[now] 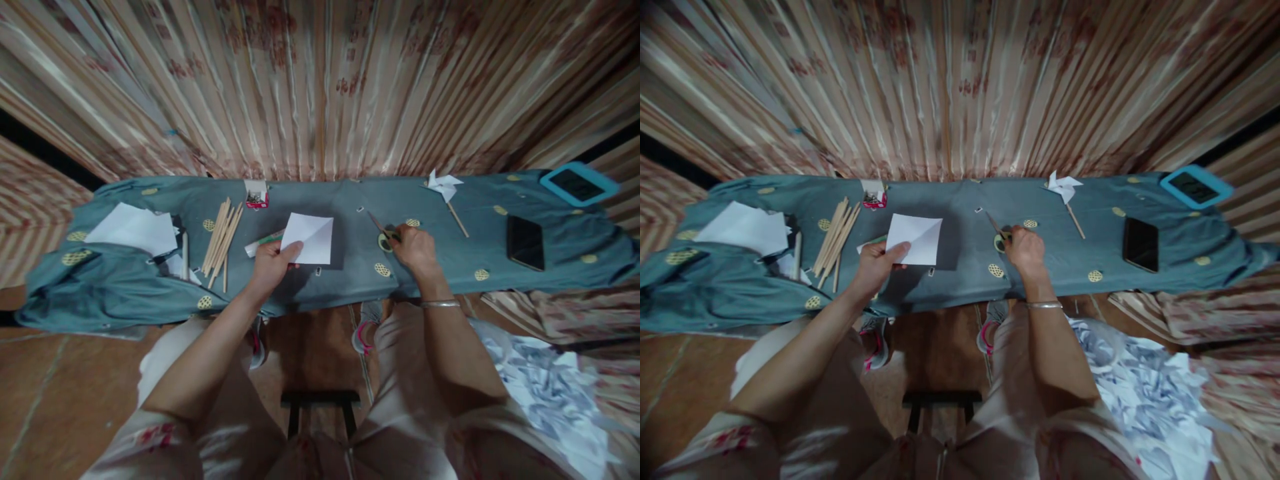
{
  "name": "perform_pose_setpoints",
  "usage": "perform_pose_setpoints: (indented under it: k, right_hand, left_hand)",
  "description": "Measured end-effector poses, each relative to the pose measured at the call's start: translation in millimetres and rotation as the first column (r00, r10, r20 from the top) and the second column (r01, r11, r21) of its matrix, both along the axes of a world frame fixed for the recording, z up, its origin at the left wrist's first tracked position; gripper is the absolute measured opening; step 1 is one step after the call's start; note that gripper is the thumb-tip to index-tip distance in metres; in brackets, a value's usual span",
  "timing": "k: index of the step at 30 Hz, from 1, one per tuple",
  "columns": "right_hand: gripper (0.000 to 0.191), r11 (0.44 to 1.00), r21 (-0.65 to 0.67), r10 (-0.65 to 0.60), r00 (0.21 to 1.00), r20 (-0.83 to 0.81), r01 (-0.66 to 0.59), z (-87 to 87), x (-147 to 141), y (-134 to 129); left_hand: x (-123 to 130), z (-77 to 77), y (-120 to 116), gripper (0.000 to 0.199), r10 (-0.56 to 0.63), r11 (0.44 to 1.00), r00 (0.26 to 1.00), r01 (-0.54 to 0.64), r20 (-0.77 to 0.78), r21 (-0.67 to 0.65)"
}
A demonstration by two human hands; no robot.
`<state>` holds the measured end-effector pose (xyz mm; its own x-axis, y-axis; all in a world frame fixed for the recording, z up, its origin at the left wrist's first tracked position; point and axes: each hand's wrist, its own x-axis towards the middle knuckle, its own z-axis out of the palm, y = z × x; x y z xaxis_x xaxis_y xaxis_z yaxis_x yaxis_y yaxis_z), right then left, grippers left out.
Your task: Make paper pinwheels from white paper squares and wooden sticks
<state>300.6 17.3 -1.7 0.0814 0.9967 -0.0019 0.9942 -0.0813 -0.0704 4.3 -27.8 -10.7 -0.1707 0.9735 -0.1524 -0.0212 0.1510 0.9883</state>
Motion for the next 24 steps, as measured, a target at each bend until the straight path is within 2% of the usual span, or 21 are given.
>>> perform_pose_setpoints:
  k: [8, 12, 16, 21, 24]
  right_hand:
    - [0.029, 0.997, 0.055, 0.060, 0.998, 0.032, -0.062, -8.0, -1.2, -1.0]
    - [0.028, 0.999, 0.014, 0.036, 0.999, 0.000, -0.036, -8.6, -3.9, -1.0]
    - [0.028, 0.999, 0.032, 0.019, 0.999, -0.035, -0.018, -12.0, -5.2, 1.4]
    - [0.027, 0.984, 0.126, 0.134, 0.990, -0.041, -0.128, -26.6, -3.1, 2.2]
    - [0.028, 0.979, 0.122, 0.169, 0.985, -0.041, -0.163, -27.9, -6.6, 2.0]
  left_hand:
    - [-3.7, -0.6, 13.0, 0.036, 0.049, 0.986, 0.987, -0.023, -0.153, 0.168]
    - [-3.4, -5.5, 19.7, 0.035, 0.071, 0.985, 0.988, -0.048, -0.134, 0.168]
    - [-1.9, -12.1, 25.9, 0.033, 0.074, 0.987, 0.993, -0.059, -0.095, 0.152]
    - [-3.4, -14.6, 29.8, 0.034, 0.100, 0.985, 0.994, -0.092, -0.047, 0.145]
    - [-5.9, -15.0, 31.3, 0.033, 0.116, 0.984, 0.992, -0.109, -0.045, 0.140]
